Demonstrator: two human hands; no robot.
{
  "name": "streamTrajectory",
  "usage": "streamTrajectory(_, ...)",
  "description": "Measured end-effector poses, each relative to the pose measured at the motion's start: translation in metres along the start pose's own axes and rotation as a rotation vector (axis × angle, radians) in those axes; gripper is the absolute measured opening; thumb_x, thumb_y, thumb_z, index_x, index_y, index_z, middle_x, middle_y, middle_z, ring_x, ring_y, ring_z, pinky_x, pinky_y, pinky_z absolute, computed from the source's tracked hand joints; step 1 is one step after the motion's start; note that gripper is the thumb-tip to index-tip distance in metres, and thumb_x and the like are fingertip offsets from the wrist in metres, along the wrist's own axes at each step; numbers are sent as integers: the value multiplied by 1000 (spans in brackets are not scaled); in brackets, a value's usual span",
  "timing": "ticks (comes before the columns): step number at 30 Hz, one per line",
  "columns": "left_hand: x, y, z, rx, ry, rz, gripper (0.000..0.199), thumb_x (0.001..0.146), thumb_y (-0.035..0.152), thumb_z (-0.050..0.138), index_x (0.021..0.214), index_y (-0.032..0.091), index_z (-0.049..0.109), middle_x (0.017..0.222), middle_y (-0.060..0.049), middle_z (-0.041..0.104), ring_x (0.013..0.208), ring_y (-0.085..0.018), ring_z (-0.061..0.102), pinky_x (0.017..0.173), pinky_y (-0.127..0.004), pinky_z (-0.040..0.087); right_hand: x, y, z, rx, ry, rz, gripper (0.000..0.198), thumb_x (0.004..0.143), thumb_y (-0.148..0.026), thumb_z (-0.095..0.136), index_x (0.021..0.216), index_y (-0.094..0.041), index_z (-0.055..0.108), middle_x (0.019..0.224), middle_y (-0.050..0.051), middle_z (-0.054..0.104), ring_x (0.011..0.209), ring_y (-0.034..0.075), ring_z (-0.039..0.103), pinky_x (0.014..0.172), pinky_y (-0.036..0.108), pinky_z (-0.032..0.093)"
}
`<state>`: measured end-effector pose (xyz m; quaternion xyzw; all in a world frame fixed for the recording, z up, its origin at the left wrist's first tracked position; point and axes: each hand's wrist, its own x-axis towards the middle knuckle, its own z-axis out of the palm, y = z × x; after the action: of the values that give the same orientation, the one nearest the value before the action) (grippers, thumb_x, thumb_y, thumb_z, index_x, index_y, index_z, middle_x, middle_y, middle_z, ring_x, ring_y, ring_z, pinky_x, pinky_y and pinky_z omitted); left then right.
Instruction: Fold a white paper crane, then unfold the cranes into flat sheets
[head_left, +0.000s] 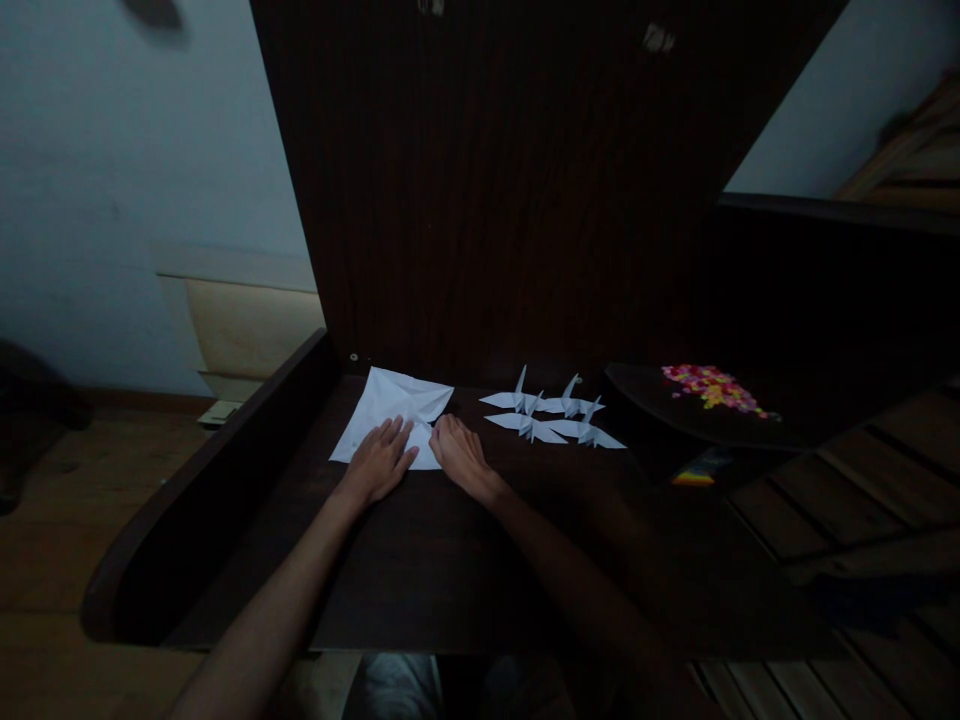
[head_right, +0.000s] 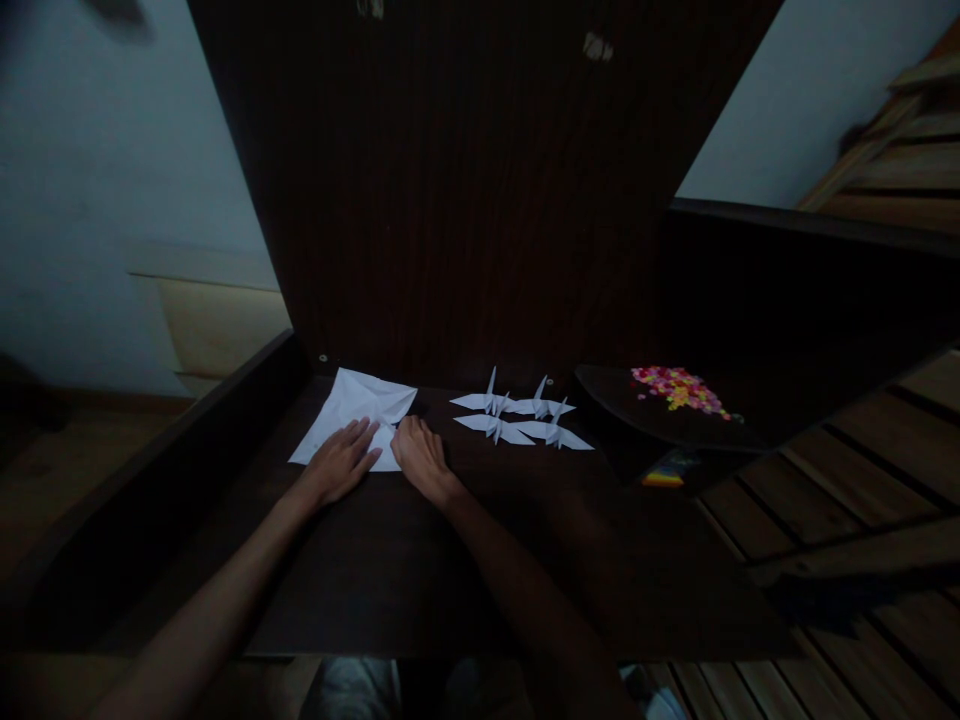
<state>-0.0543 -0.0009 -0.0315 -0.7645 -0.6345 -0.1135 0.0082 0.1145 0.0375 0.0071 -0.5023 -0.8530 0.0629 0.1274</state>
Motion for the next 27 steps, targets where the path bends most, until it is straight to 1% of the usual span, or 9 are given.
streamTrajectory(3,-2,5,-6,50,25,-8,55,94,45,36,141,17,43,146,-16,42,131,-34,42,103,-48,37,0,-2,0,-14,3,-24,21,95,-25,38,103,-16,54,108,10,61,102,22,56,78,33,48)
streamTrajectory(6,-3,8,-12,85,59,-8,52,91,46,41,136,20,49,141,-16,47,121,-35,49,96,-52,40,1,-7,0,-46,15,-95,23,93,-31,44,107,-17,55,112,11,59,106,24,53,78,34,49)
streamTrajectory(8,-3,9,-14,91,77,2,49,91,46,41,131,20,54,136,-16,51,116,-36,50,92,-53,42,4,-9,0,-71,18,-142,23,94,-30,44,108,-17,57,115,13,57,109,24,51,78,34,50)
streamTrajectory(11,-2,7,-12,27,118,62,44,92,43,40,122,16,59,127,-17,56,112,-34,52,93,-51,43,8,-11,4,-100,24,-186,24,97,-24,38,105,-18,60,113,12,58,108,23,51,76,32,50)
streamTrajectory(13,0,5,-9,-61,152,125,40,92,38,39,119,15,58,122,-16,57,112,-31,52,96,-48,44,10,-10,7,-98,33,-206,24,97,-21,36,105,-19,60,110,12,58,106,23,51,75,31,50)
streamTrajectory(16,2,3,-5,-170,180,192,38,92,35,40,123,16,53,125,-15,55,118,-29,49,101,-46,43,12,-7,9,-72,62,-216,24,98,-21,36,104,-18,59,107,11,59,105,22,50,76,30,50)
streamTrajectory(21,2,3,-1,-226,211,205,44,93,33,41,133,16,43,135,-16,46,124,-28,45,104,-45,41,13,-1,12,7,159,-182,24,98,-24,36,96,-18,59,102,9,61,100,20,52,81,28,46)
streamTrajectory(23,2,4,-1,-216,226,197,44,93,35,41,134,17,42,137,-16,44,125,-29,45,104,-46,41,15,2,13,53,187,-178,23,98,-24,38,93,-17,60,98,8,62,96,19,53,83,28,44)
streamTrajectory(27,2,4,-3,-160,242,166,44,92,37,43,131,16,47,139,-18,43,124,-32,45,103,-49,41,17,6,16,132,211,-174,21,96,-23,40,89,-17,59,94,7,64,91,18,54,84,28,42)
